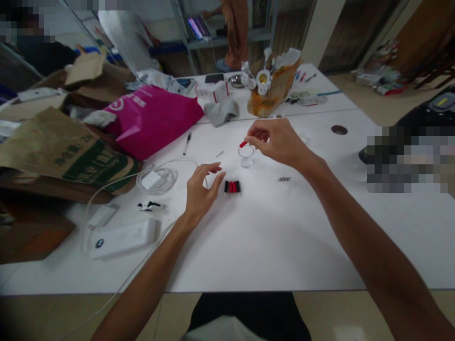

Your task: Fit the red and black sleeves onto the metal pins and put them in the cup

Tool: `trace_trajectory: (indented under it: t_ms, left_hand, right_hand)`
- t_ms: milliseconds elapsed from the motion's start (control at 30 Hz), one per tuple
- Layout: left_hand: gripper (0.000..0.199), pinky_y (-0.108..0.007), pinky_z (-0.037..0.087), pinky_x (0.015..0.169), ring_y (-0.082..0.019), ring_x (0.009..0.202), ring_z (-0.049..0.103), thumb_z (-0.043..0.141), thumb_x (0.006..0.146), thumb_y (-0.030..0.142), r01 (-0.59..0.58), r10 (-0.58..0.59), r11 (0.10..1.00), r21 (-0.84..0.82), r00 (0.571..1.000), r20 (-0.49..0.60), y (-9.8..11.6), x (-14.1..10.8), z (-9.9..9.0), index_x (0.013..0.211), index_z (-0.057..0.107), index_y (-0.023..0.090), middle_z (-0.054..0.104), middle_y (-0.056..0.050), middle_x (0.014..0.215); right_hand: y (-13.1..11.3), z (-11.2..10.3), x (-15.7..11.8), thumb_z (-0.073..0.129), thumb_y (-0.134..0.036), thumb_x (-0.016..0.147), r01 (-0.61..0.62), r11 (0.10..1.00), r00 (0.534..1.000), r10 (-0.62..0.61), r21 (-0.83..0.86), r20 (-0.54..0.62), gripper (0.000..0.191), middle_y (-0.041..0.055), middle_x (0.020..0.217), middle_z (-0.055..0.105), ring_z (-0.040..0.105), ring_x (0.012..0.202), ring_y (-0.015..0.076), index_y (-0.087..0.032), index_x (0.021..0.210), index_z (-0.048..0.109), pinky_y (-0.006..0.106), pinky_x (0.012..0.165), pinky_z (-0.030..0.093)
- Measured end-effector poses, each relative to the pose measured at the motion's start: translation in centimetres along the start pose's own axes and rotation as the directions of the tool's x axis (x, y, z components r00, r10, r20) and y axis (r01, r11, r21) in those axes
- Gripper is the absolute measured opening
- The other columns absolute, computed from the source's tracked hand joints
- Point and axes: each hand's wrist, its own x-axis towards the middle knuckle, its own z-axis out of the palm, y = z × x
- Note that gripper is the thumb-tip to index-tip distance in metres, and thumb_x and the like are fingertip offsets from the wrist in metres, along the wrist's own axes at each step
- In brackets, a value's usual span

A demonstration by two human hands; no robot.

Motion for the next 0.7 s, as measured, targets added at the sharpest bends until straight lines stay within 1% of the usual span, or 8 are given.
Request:
trace_trajectory:
  t_ms: [67,167,300,400,467,533,600,700]
  left_hand:
    - [0.018,-0.043,0.060,0.101,-0.024,0.105,0.078,0.080,0.110,0.025,0.025,-0.025,1.000,0.019,1.000,0.003,-0.4,0.2,-0.4,0.128,0.078,0.022,0.085,-0.007,0.111]
    - [0.014,-0.043,0.060,0.101,-0.025,0.105,0.077,0.077,0.112,0.025,0.042,-0.042,0.998,0.036,0.999,0.010,-0.7,0.3,-0.7,0.126,0.078,0.022,0.085,-0.007,0.109]
    - [0.013,-0.043,0.059,0.102,-0.025,0.105,0.077,0.076,0.113,0.026,0.040,-0.042,0.997,0.063,0.999,0.027,-0.7,0.2,-0.7,0.125,0.078,0.023,0.084,-0.007,0.109]
    - [0.012,-0.043,0.058,0.103,-0.024,0.105,0.076,0.076,0.113,0.025,0.024,-0.027,0.997,0.073,0.999,0.039,-0.5,0.2,-0.6,0.125,0.078,0.022,0.084,-0.006,0.108]
    - [0.012,-0.042,0.058,0.102,-0.024,0.105,0.076,0.076,0.113,0.025,0.013,-0.016,0.997,0.077,0.999,0.043,-0.4,0.2,-0.5,0.124,0.078,0.021,0.084,-0.006,0.109]
    - [0.012,-0.042,0.058,0.101,-0.024,0.105,0.077,0.076,0.113,0.026,0.004,-0.008,0.996,0.084,0.999,0.048,-0.3,0.2,-0.4,0.124,0.078,0.022,0.085,-0.006,0.109]
    - [0.012,-0.042,0.058,0.101,-0.024,0.105,0.077,0.076,0.114,0.028,0.000,-0.005,0.995,0.095,0.998,0.056,-0.2,0.2,-0.4,0.124,0.078,0.022,0.085,-0.006,0.108]
    - [0.013,-0.043,0.059,0.101,-0.024,0.104,0.077,0.075,0.115,0.031,0.000,-0.006,0.995,0.099,0.998,0.065,-0.1,0.2,-0.3,0.123,0.079,0.023,0.085,-0.006,0.108]
  right_hand:
    - [0.9,-0.4,1.9,0.083,-0.050,0.100,0.022,0.988,0.993,-0.004,-0.154,0.117,0.027,0.0086,0.089,0.086,0.076,0.080,0.0274,-0.024,0.095,0.088,0.042,0.080,0.058]
    - [1.7,0.0,3.6,0.076,-0.038,0.099,0.086,0.940,0.959,0.011,-0.330,0.282,0.022,0.0094,0.091,0.087,0.076,0.081,0.0267,-0.021,0.097,0.090,0.040,0.080,0.052]
    - [2.1,0.8,4.2,0.071,-0.034,0.101,0.152,0.902,0.905,0.037,-0.403,0.424,0.024,0.0084,0.097,0.089,0.076,0.087,0.0276,-0.024,0.102,0.093,0.041,0.087,0.049]
    - [2.0,1.2,4.0,0.070,-0.030,0.103,0.179,0.891,0.866,0.058,-0.417,0.497,0.024,0.0092,0.103,0.089,0.076,0.091,0.0285,-0.025,0.105,0.093,0.040,0.086,0.049]
    - [2.0,1.3,3.9,0.069,-0.027,0.104,0.189,0.886,0.849,0.070,-0.424,0.524,0.025,0.0093,0.106,0.090,0.076,0.093,0.0285,-0.025,0.107,0.093,0.039,0.084,0.048]
    - [2.0,1.4,3.7,0.070,-0.029,0.104,0.186,0.888,0.849,0.069,-0.419,0.524,0.024,0.0085,0.107,0.090,0.076,0.094,0.0286,-0.027,0.108,0.093,0.039,0.082,0.048]
    - [2.3,1.6,3.5,0.075,-0.033,0.102,0.170,0.906,0.869,0.048,-0.388,0.493,0.019,0.0077,0.104,0.089,0.076,0.095,0.0295,-0.028,0.105,0.093,0.040,0.082,0.048]
    - [2.9,1.9,3.2,0.085,-0.039,0.096,0.141,0.945,0.911,-0.007,-0.295,0.412,0.012,0.0066,0.095,0.087,0.075,0.097,0.0321,-0.031,0.097,0.093,0.042,0.084,0.050]
